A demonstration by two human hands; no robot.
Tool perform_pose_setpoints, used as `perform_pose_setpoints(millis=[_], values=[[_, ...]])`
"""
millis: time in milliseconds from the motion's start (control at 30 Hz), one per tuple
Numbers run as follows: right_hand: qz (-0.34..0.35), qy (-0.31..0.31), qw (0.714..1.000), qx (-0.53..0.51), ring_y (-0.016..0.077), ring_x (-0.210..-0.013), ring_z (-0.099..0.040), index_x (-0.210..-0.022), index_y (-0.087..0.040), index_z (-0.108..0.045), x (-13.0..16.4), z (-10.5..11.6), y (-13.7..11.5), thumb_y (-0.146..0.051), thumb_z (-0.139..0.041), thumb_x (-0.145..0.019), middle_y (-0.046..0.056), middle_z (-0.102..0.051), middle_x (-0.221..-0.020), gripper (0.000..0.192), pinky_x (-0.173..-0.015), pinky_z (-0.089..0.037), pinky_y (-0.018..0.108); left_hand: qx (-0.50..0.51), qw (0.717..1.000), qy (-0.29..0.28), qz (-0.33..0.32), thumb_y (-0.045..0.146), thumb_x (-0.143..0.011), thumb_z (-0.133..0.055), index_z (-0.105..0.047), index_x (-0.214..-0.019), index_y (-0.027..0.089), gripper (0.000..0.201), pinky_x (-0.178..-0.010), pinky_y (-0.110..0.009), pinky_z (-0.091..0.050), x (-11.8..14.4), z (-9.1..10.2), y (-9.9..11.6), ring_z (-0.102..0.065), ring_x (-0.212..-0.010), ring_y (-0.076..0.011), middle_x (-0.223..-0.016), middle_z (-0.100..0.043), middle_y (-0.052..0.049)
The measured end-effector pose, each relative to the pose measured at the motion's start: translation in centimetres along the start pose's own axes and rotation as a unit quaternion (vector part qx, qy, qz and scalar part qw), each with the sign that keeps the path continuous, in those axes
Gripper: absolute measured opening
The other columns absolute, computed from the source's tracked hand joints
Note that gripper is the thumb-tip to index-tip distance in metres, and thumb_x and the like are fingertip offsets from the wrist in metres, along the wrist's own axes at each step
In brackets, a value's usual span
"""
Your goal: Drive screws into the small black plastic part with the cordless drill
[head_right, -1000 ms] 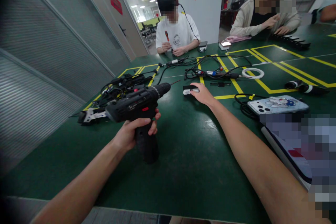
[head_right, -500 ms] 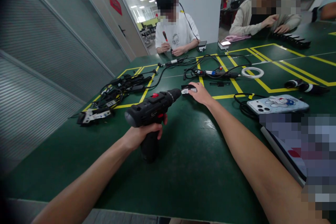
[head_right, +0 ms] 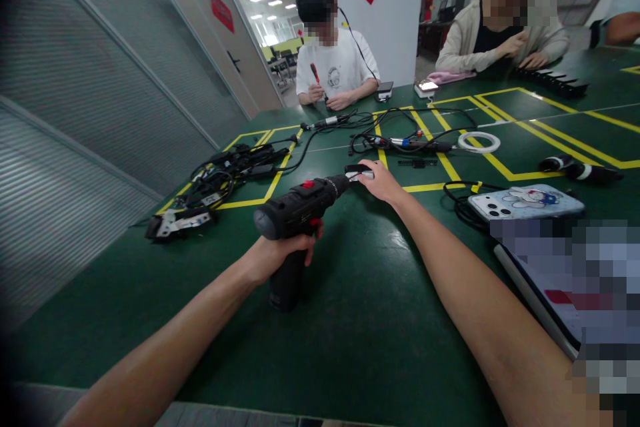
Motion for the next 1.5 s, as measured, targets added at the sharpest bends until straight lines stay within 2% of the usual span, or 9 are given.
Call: perform_pose_setpoints(millis=[733, 1000, 1200, 1400, 1500], values=[[-0.008, -0.015, 1.0, -0.014, 0.0236, -0.105, -0.058, -0.123, -0.024, -0.062, 0.2, 0.3, -0.6, -0.033, -0.061, -0.084, 0.008, -0.057, -0.116, 0.04, -0.099, -0.044, 0.04, 0.009, 1.0, 0.013, -0.001, 0.019, -0.071, -0.062, -0.054, -0.096, 0.014, 0.026, -0.052, -0.025, -0.047, 0.0, -0.1, 0.2, -0.054, -0.053, -0.0077, -0.086, -0.059, -0.001], [0.009, 0.002, 1.0, -0.008, 0.0225, -0.103, -0.058, -0.124, -0.021, -0.061, 0.2, 0.1, -0.3, -0.03, -0.061, -0.083, 0.009, -0.057, -0.112, 0.042, -0.1, -0.044, 0.038, -0.046, 0.999, 0.004, 0.014, 0.019, -0.073, -0.06, -0.054, -0.093, 0.015, 0.021, -0.052, -0.027, -0.047, -0.4, -0.7, 0.1, -0.056, -0.053, -0.0091, -0.082, -0.057, 0.0], [0.006, 0.002, 1.0, -0.005, 0.0214, -0.103, -0.057, -0.127, -0.02, -0.059, 0.1, 0.0, -0.1, -0.026, -0.061, -0.082, 0.009, -0.054, -0.11, 0.045, -0.101, -0.043, 0.038, -0.013, 0.999, 0.019, 0.027, 0.016, -0.069, -0.06, -0.052, -0.09, 0.016, 0.022, -0.049, -0.025, -0.045, -0.8, -1.3, 0.5, -0.055, -0.052, -0.0093, -0.077, -0.056, 0.001], [-0.001, -0.009, 1.0, -0.013, 0.0222, -0.109, -0.054, -0.128, -0.022, -0.058, 0.1, 0.1, -0.2, -0.026, -0.061, -0.081, 0.008, -0.053, -0.112, 0.046, -0.104, -0.04, 0.038, -0.006, 1.0, 0.028, 0.011, 0.017, -0.069, -0.059, -0.053, -0.087, 0.015, 0.019, -0.05, -0.026, -0.045, -0.8, -1.0, 0.2, -0.055, -0.049, -0.0089, -0.077, -0.056, 0.002], [-0.009, -0.014, 1.0, -0.011, 0.0225, -0.106, -0.055, -0.127, -0.023, -0.059, 0.1, 0.2, -0.4, -0.026, -0.061, -0.082, 0.008, -0.052, -0.11, 0.045, -0.103, -0.041, 0.039, -0.009, 1.0, 0.025, 0.011, 0.017, -0.069, -0.058, -0.053, -0.087, 0.015, 0.019, -0.051, -0.026, -0.045, -0.8, -0.9, 0.1, -0.055, -0.049, -0.0087, -0.078, -0.056, 0.001]])
Point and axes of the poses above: each hand's wrist, its own x-axis away from the middle knuckle, its own z-axis out of the back of the hand, y = z × x, the point moved 3 cm from there along -x, towards the middle knuckle
